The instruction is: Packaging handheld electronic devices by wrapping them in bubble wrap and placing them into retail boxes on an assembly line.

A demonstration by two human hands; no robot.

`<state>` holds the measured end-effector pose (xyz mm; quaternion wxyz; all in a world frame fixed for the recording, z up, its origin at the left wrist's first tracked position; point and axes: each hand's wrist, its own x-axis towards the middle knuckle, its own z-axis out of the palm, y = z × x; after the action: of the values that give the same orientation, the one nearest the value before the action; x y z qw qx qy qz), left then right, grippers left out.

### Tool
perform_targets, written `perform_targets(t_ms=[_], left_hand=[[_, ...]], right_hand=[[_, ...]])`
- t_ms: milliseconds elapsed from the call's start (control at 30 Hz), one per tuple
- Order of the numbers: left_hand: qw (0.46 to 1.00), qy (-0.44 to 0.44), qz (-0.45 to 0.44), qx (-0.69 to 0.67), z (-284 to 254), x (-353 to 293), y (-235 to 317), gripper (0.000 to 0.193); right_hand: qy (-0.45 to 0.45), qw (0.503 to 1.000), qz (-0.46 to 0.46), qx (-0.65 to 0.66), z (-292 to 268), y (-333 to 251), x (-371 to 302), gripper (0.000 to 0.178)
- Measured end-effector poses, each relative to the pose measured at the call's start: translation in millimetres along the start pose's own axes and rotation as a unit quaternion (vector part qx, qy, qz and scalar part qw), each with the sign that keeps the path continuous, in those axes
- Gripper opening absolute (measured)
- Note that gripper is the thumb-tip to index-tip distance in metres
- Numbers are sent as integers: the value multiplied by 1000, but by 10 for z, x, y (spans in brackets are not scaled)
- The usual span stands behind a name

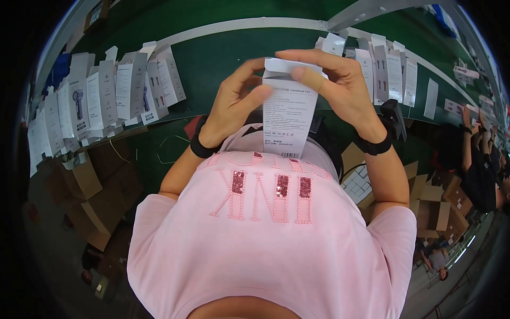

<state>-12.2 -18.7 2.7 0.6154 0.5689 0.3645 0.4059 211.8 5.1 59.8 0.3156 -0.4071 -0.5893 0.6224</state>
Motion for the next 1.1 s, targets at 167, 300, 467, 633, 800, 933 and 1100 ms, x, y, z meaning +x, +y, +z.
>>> perform_targets(t_ms=[167,300,467,633,800,933,1100], left_hand=[[995,23,-35,-90,45,91,27,46],[998,-22,17,-61,47,172,-55,45],[975,-184,-88,-87,185,704,55,49],[940,-161,18,301,-175,2312,-489,84],[686,-24,32,727,-440,3646,-1666,104],[670,-98,-12,736,-596,3897,-2246,74],[706,-63,-27,705,-975,3604,-2109,50]], right_hand=[[14,996,-11,-90,-29,-43,-52,29],[-17,973,-65,-223,-56,-151,-191,33],[86,985,137,-68,-279,-156,-385,67],[301,939,88,-140,-1004,-459,-1064,65],[636,709,-2,-307,-2493,-479,-2147,57],[676,567,71,-465,-3636,488,-2598,67],[617,649,80,-438,-3887,1898,-2166,71]])
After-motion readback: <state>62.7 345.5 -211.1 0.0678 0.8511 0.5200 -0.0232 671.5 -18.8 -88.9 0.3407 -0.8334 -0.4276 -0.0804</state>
